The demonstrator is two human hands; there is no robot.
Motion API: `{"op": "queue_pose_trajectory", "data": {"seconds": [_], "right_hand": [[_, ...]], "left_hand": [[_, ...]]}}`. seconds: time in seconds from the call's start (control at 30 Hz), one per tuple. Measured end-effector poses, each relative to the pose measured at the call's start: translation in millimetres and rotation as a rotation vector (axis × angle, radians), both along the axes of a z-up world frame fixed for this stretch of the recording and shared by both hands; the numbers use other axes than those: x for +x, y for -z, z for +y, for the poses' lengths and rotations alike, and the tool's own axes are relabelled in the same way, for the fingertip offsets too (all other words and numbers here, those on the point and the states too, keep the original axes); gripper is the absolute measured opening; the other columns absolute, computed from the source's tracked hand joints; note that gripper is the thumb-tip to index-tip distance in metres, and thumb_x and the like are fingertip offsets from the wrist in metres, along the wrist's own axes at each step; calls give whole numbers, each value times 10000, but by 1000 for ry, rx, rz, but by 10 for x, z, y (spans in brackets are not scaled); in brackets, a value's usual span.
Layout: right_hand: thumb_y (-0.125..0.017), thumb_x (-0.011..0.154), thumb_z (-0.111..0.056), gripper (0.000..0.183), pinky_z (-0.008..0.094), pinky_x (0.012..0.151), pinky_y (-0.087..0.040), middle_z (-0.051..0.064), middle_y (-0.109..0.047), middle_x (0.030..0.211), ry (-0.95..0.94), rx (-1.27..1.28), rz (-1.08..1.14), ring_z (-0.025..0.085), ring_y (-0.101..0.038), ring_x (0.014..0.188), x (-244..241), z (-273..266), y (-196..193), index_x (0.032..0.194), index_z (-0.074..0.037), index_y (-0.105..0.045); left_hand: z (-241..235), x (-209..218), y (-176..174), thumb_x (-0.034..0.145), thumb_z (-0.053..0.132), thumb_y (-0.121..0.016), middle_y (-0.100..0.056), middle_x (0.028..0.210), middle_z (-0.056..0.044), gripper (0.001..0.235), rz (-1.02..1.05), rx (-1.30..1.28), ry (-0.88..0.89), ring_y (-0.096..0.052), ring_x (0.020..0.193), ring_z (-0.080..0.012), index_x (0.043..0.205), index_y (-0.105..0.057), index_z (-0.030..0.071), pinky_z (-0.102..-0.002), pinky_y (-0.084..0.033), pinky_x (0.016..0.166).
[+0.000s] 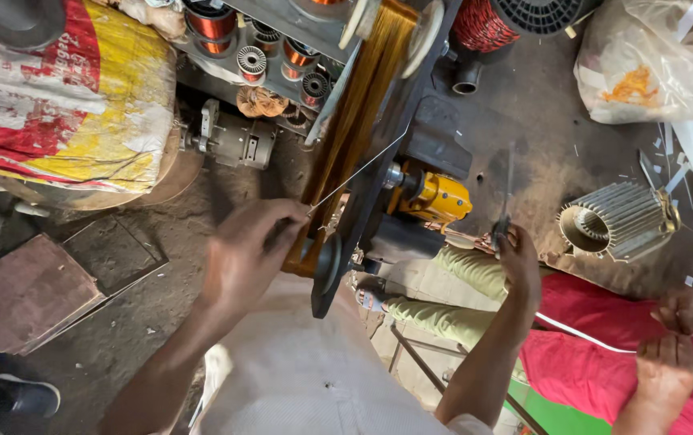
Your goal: The person operates a wire-winding machine to coil copper wire onto a spool, then cuts the wire with scissors and places the finished coil on a shelf. The person also briefly plugs a charging cable into a power bank.
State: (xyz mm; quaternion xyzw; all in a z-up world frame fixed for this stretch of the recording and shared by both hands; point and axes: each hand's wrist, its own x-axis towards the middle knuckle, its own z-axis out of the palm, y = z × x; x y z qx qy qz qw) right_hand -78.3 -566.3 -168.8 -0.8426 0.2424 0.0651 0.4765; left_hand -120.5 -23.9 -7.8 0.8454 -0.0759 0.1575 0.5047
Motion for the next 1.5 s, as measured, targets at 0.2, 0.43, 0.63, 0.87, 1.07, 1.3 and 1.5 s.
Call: {"op": "queue_pose_trajectory", "data": {"seconds": [0.2, 0.43, 0.63, 0.87, 1.07, 1.3, 1.5], "right_hand": [[-809, 1032, -258, 331, 327, 812, -451, -64, -599, 923, -68, 939, -686, 97, -512, 799, -955, 1046, -780, 1229, -95, -598], [-846, 781, -670, 811, 457, 916, -422, 100, -517, 958, -207, 1236, 102, 300, -535, 967, -1739, 2995, -1420, 1188, -62, -496], [-790, 704, -790, 1081, 342, 944, -399, 53, -458, 1046, -482, 1169, 357, 187, -480, 1012, -1915, 3488, -1988, 1398, -47, -421], [-853, 768, -644, 973, 318, 873, -447, 18, -496, 1033, -294, 1199, 309, 141, -506, 977, -1868, 3886, -1662, 1380, -18, -430], [-852, 794, -569, 947, 318, 847, -493, 17, -539, 1003, -129, 1154, 207, 129, -556, 942, -1528, 4210, -1427, 1420, -6, -420], [-844, 773, -522, 886, 312, 813, -522, 22, -576, 1008, -94, 984, 217, 126, -592, 928, -1404, 4338, -1408, 1401, -50, -434], [-936, 742, -394, 852, 353, 933, -524, 61, -556, 1060, -200, 958, 261, 167, -597, 977, -1476, 4252, -1318, 1343, -22, -461]], "left_hand": [[198, 14, -107, 908, 61, -755, -749, 1031, -79, 199, 336, -135, 147, -750, 924, -179, 1091, -678, 59, -309, -597, 774], [388, 199, -178, 943, 8, -730, -723, 1056, -87, 196, 211, -210, 312, -733, 965, -174, 1109, -627, 24, -310, -596, 820], [471, 249, -99, 926, -67, -705, -690, 1081, -92, 206, 183, -284, 423, -729, 1008, -177, 1064, -577, 17, -280, -621, 847], [483, 260, -15, 922, -104, -706, -671, 1049, -103, 223, 139, -302, 443, -713, 992, -163, 1057, -562, 1, -301, -605, 847], [480, 294, 22, 928, -96, -715, -666, 1042, -89, 223, 105, -301, 470, -701, 969, -140, 999, -534, 11, -272, -617, 811], [516, 279, 38, 931, -55, -748, -701, 999, -98, 235, 53, -213, 413, -524, 706, -92, 908, -525, 14, -269, -454, 643], [548, 260, 81, 981, -82, -708, -693, 1067, -88, 234, 152, -392, 405, -566, 813, -50, 913, -510, 24, -219, -502, 639]]}}
